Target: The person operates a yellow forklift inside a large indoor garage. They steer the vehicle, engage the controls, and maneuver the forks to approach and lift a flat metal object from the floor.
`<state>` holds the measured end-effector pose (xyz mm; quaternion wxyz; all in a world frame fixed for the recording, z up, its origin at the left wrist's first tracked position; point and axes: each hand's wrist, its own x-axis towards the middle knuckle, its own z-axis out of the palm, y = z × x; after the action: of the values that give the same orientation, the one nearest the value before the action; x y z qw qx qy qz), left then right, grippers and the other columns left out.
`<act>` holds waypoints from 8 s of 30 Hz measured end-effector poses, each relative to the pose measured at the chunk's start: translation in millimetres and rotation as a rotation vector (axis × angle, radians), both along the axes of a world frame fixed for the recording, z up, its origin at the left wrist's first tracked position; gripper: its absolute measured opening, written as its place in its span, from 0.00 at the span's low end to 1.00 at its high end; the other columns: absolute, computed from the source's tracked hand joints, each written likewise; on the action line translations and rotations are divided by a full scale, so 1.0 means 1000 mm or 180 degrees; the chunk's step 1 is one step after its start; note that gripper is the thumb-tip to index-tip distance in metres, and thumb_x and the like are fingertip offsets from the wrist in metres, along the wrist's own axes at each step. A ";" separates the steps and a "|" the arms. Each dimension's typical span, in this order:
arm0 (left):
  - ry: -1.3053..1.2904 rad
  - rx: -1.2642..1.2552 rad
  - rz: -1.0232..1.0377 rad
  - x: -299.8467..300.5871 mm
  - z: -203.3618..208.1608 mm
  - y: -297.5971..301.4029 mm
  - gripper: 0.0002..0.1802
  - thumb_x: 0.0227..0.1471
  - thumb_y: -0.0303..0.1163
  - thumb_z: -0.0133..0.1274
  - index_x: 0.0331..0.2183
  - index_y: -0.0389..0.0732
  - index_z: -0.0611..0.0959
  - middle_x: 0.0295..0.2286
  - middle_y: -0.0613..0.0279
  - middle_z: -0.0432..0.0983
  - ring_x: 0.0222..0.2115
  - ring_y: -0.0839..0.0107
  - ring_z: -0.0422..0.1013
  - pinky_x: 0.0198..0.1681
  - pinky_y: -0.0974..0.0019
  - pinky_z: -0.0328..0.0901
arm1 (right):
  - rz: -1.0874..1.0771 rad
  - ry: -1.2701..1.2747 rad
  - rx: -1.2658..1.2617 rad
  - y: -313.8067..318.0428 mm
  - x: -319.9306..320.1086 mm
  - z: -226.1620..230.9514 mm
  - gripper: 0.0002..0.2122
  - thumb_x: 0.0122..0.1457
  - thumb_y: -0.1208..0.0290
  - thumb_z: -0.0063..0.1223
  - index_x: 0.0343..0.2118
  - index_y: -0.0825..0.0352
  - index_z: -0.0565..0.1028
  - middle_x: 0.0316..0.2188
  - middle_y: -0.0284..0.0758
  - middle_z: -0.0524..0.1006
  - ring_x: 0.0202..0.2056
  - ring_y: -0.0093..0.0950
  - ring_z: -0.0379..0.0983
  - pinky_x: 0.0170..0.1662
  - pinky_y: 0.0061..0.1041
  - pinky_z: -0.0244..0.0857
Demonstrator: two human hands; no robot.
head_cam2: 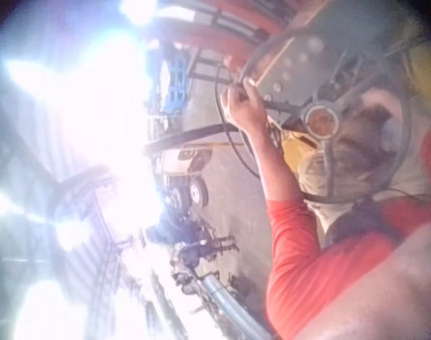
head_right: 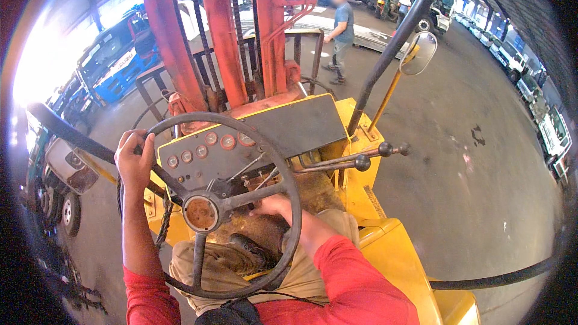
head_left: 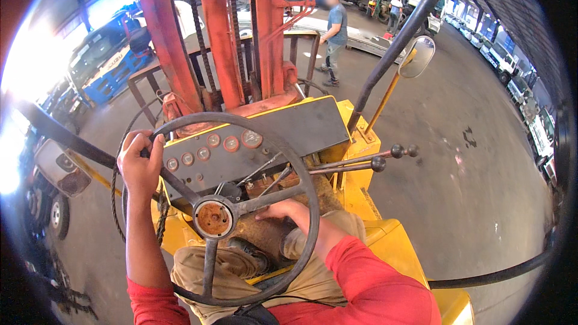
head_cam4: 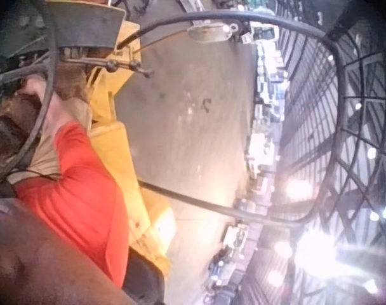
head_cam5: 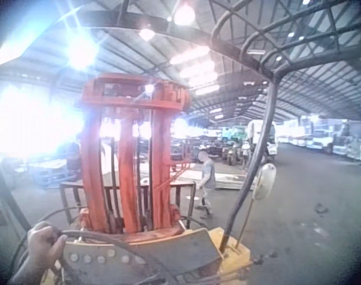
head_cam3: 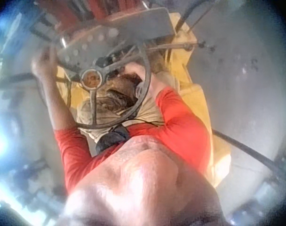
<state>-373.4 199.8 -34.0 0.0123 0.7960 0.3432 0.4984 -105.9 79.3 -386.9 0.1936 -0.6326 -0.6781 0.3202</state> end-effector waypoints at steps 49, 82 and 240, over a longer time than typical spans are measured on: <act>0.0006 0.0229 -0.0016 -0.007 0.002 0.003 0.19 0.51 0.28 0.67 0.20 0.32 0.73 0.32 0.49 0.78 0.33 0.58 0.75 0.38 0.61 0.67 | -0.0240 -0.0675 -0.0503 0.012 -0.001 -0.010 0.40 0.49 0.30 0.62 0.48 0.69 0.83 0.50 0.48 0.82 0.54 0.48 0.77 0.58 0.44 0.68; -0.0001 0.0024 0.0207 -0.016 -0.002 0.002 0.14 0.52 0.32 0.67 0.25 0.35 0.79 0.25 0.55 0.73 0.27 0.59 0.71 0.33 0.61 0.65 | 0.0275 -0.0595 -0.0996 0.009 0.000 0.026 0.42 0.53 0.23 0.51 0.54 0.60 0.82 0.57 0.42 0.79 0.60 0.42 0.73 0.64 0.39 0.63; -0.0150 0.0227 0.0193 -0.015 -0.001 0.002 0.12 0.52 0.35 0.67 0.27 0.35 0.84 0.27 0.54 0.77 0.28 0.57 0.75 0.35 0.58 0.68 | 0.0292 -0.0605 -0.0540 -0.009 0.002 -0.009 0.31 0.58 0.36 0.57 0.46 0.64 0.84 0.45 0.49 0.83 0.49 0.51 0.78 0.53 0.48 0.71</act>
<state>-387.9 201.7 -34.6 -0.0232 0.7732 0.3489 0.5291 -103.5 70.3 -396.2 0.0595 -0.6425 -0.6920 0.3235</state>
